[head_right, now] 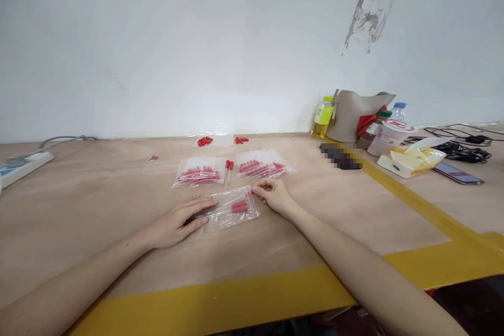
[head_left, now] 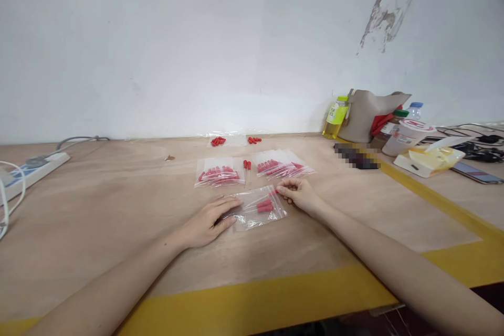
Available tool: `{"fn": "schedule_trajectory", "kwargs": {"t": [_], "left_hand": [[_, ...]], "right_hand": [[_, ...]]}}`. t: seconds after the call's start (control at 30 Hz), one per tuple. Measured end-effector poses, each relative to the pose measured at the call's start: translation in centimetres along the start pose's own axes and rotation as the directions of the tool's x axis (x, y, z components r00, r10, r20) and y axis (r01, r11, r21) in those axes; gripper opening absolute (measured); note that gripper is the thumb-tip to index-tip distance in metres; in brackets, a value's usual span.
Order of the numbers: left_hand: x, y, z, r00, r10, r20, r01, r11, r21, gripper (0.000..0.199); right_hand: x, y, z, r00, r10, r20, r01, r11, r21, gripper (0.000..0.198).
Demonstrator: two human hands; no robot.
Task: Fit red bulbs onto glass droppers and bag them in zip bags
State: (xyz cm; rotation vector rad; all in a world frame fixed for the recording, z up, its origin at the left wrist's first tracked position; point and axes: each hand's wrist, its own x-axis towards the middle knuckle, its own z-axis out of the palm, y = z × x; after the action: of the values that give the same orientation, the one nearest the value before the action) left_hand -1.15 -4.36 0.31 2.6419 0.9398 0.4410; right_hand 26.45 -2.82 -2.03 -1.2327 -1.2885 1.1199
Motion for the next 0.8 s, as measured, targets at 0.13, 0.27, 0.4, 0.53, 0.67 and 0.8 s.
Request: {"fn": "schedule_trajectory", "kwargs": {"t": [0.13, 0.27, 0.4, 0.53, 0.67, 0.8], "left_hand": [[0.0, 0.1, 0.0, 1.000, 0.000, -0.004, 0.000, 1.000, 0.003, 0.038], [0.0, 0.1, 0.0, 1.000, 0.020, -0.010, -0.020, 1.000, -0.002, 0.038], [0.0, -0.1, 0.0, 0.999, 0.035, -0.010, -0.035, 0.999, 0.002, 0.039], [0.0, -0.1, -0.1, 0.998, 0.057, 0.034, -0.057, 0.998, 0.012, 0.036], [-0.1, 0.1, -0.2, 0.997, 0.052, 0.051, -0.054, 0.998, 0.030, 0.036], [-0.1, 0.3, -0.2, 0.997, 0.059, 0.041, -0.060, 0.998, 0.034, 0.036]], "right_hand": [[-0.3, -0.4, 0.5, 0.998, -0.012, 0.055, 0.015, 0.998, -0.059, 0.028], [-1.0, -1.1, 0.8, 0.985, 0.007, 0.171, 0.001, 0.999, -0.046, 0.032], [-1.0, -1.3, 0.2, 0.972, 0.031, 0.233, -0.018, 0.998, -0.057, 0.039], [1.1, -1.8, -0.4, 0.984, -0.175, 0.037, 0.178, 0.947, -0.265, 0.015], [4.3, -3.1, 0.9, 0.938, -0.341, 0.064, 0.312, 0.748, -0.586, 0.005], [7.2, -3.9, 4.5, 0.976, -0.217, 0.025, 0.164, 0.653, -0.739, 0.008]]}}
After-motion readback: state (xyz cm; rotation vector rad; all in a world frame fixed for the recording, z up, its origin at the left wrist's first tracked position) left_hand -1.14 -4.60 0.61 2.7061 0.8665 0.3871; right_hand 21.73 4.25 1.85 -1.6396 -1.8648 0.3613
